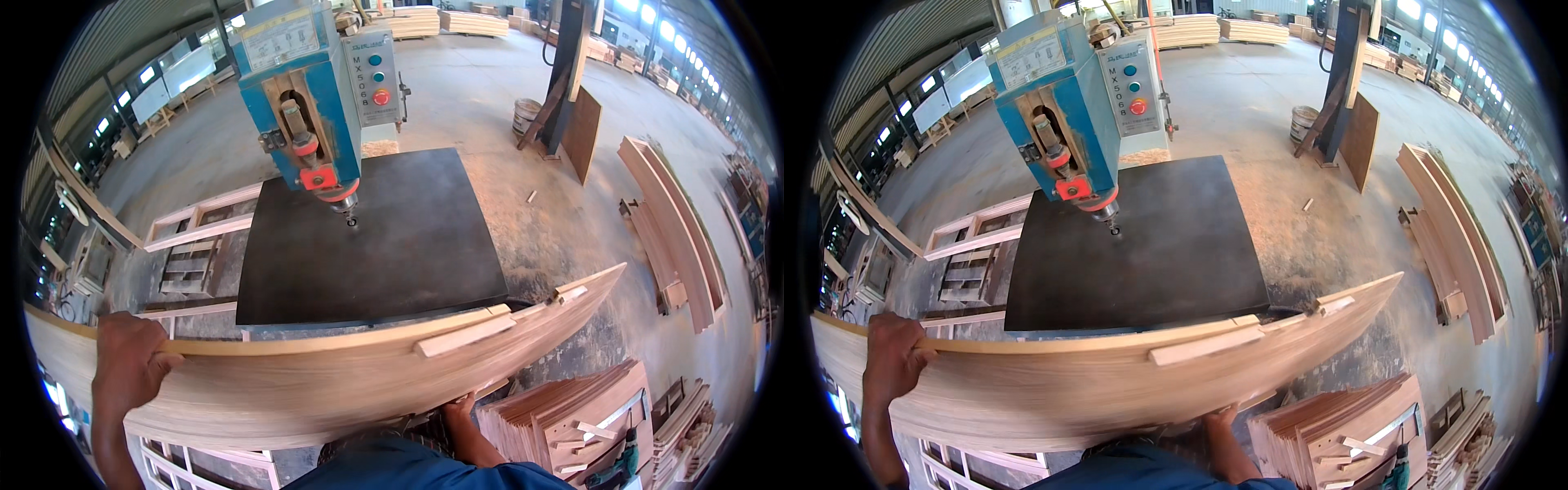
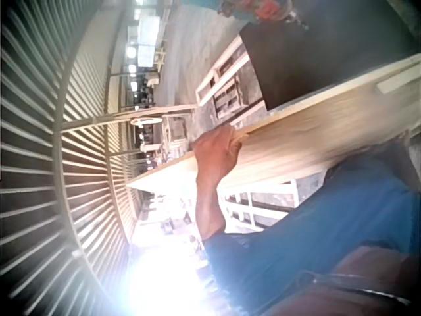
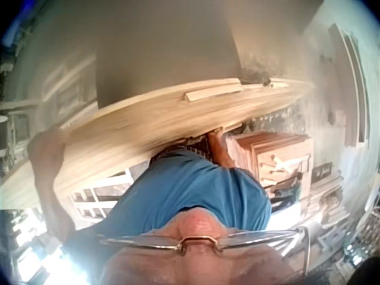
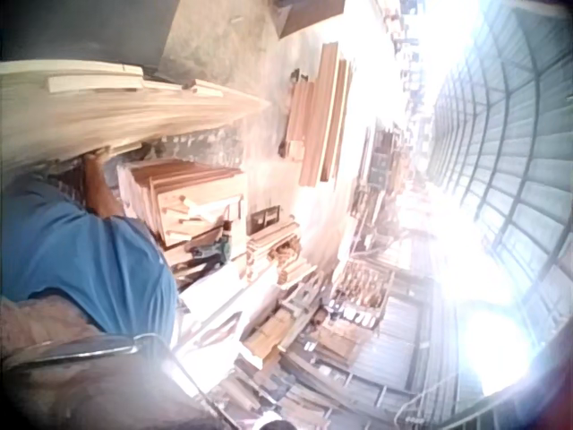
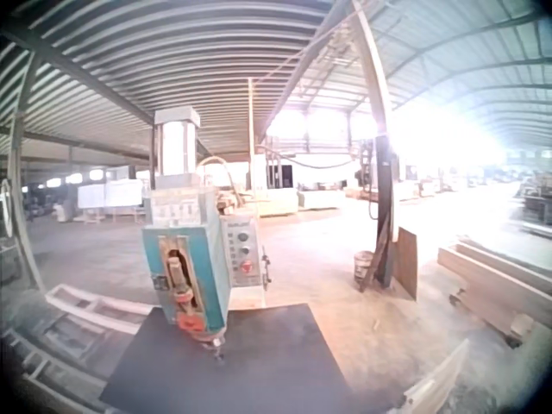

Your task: The person marks a wood lattice on the floor with a pen, picks up a schematic and a large wooden board, then places the board on a machine and secures a small wood piece onto it with a hammer and a measuring tool.

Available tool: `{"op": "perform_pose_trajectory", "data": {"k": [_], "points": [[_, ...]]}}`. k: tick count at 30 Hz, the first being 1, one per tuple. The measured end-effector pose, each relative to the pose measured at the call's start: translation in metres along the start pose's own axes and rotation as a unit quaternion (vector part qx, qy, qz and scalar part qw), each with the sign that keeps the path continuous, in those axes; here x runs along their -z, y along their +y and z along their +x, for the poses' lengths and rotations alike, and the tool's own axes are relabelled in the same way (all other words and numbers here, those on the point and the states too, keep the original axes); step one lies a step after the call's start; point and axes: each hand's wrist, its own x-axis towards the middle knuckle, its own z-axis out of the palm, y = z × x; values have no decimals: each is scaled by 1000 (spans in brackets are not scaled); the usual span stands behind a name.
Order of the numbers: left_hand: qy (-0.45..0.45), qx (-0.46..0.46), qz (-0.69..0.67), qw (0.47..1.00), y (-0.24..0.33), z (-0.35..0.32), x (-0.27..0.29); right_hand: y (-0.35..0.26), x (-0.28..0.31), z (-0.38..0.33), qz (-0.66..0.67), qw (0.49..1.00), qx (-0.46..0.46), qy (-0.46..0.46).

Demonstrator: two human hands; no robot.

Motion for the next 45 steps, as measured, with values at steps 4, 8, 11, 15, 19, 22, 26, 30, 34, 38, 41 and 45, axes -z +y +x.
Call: {"op": "perform_pose_trajectory", "data": {"k": [4, 8, 11, 15, 19, 22, 26, 30, 34, 38, 41, 45], "points": [[31, 3, -26, 999, -56, -1, -31, 17, -29, -30, -31, 999, 12, 30], [28, 45, -76, 996, -122, 0, -90, 25, -40, -41, -57, 997, 36, 26], [38, 77, -123, 989, -181, -4, -153, 42, -60, -66, -80, 995, 51, 21], [12, 108, -133, 985, -228, 17, -211, 51, -58, -80, -49, 999, 19, 11], [-20, 144, -160, 976, -265, 44, -277, 49, -41, -81, -88, 994, 60, -4], [-49, 151, -143, 977, -293, 68, -333, 76, -82, -123, -68, 992, 78, 71], [-35, 150, -165, 974, -303, 101, -404, 73, -72, -137, -72, 989, 109, 66], [-46, 179, -157, 970, -290, 129, -457, 80, -80, -153, -56, 989, 113, 75], [-9, 96, -144, 985, -290, 115, -512, 84, -83, -170, -111, 985, 130, 35], [5, 132, -169, 977, -261, 108, -521, 80, -100, -193, -135, 983, 124, 27], [15, 150, -158, 976, -265, 111, -524, 90, -109, -195, -146, 983, 109, 12], [-2, 121, -63, 991, -311, 111, -546, 133, -138, -183, -173, 980, 89, 36]]}}
